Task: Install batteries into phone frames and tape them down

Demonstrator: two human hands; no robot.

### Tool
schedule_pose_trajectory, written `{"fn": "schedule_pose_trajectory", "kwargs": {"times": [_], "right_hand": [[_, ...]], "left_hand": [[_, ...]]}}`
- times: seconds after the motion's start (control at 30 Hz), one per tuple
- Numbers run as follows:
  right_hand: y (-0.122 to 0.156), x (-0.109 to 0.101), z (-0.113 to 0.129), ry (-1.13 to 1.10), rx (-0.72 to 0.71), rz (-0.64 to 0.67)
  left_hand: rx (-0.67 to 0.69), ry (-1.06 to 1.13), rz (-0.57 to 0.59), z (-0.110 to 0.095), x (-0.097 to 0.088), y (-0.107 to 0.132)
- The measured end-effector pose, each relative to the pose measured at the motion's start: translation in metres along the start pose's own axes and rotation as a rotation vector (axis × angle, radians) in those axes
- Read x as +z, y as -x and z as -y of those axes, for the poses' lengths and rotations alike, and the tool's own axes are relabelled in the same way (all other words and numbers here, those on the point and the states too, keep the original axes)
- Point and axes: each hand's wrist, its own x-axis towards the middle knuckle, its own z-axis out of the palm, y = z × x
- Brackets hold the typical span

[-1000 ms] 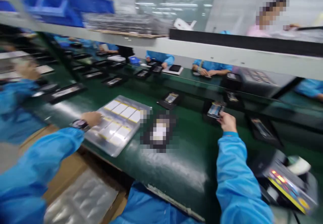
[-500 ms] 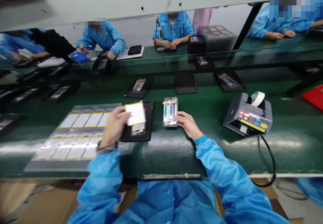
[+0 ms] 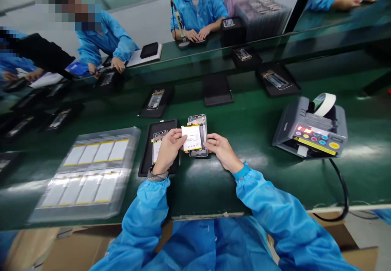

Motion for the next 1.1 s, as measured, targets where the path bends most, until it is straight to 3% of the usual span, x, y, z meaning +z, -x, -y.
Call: {"fn": "schedule_pose_trajectory", "kwargs": {"times": [0.33, 0.5, 0.57, 0.63, 0.77, 0.9, 1.1], "right_hand": [[0.002, 0.003, -0.004, -0.014, 0.006, 0.027], [0.005, 0.006, -0.003, -0.007, 0.015, 0.051], [0.007, 0.006, -0.001, -0.017, 0.014, 0.069], [0.008, 0.007, 0.001, -0.013, 0.008, 0.088], [0.007, 0.007, 0.003, 0.081, -0.030, 0.057], [0.005, 0.005, 0.002, 0.175, -0.130, -0.099], [0.008, 0.005, 0.002, 0.238, -0.185, -0.155]], "left_hand": [[-0.026, -0.044, -0.037, 0.006, 0.007, 0.008], [0.246, -0.438, -0.271, 0.006, 0.014, 0.018], [0.291, -0.483, -0.330, 0.007, 0.014, 0.018], [0.218, -0.339, -0.260, 0.009, 0.013, 0.016], [-0.011, 0.000, 0.028, 0.017, 0.015, 0.013], [-0.046, 0.052, 0.071, 0.022, 0.026, 0.017], [-0.037, 0.053, 0.094, 0.024, 0.040, 0.024]]}}
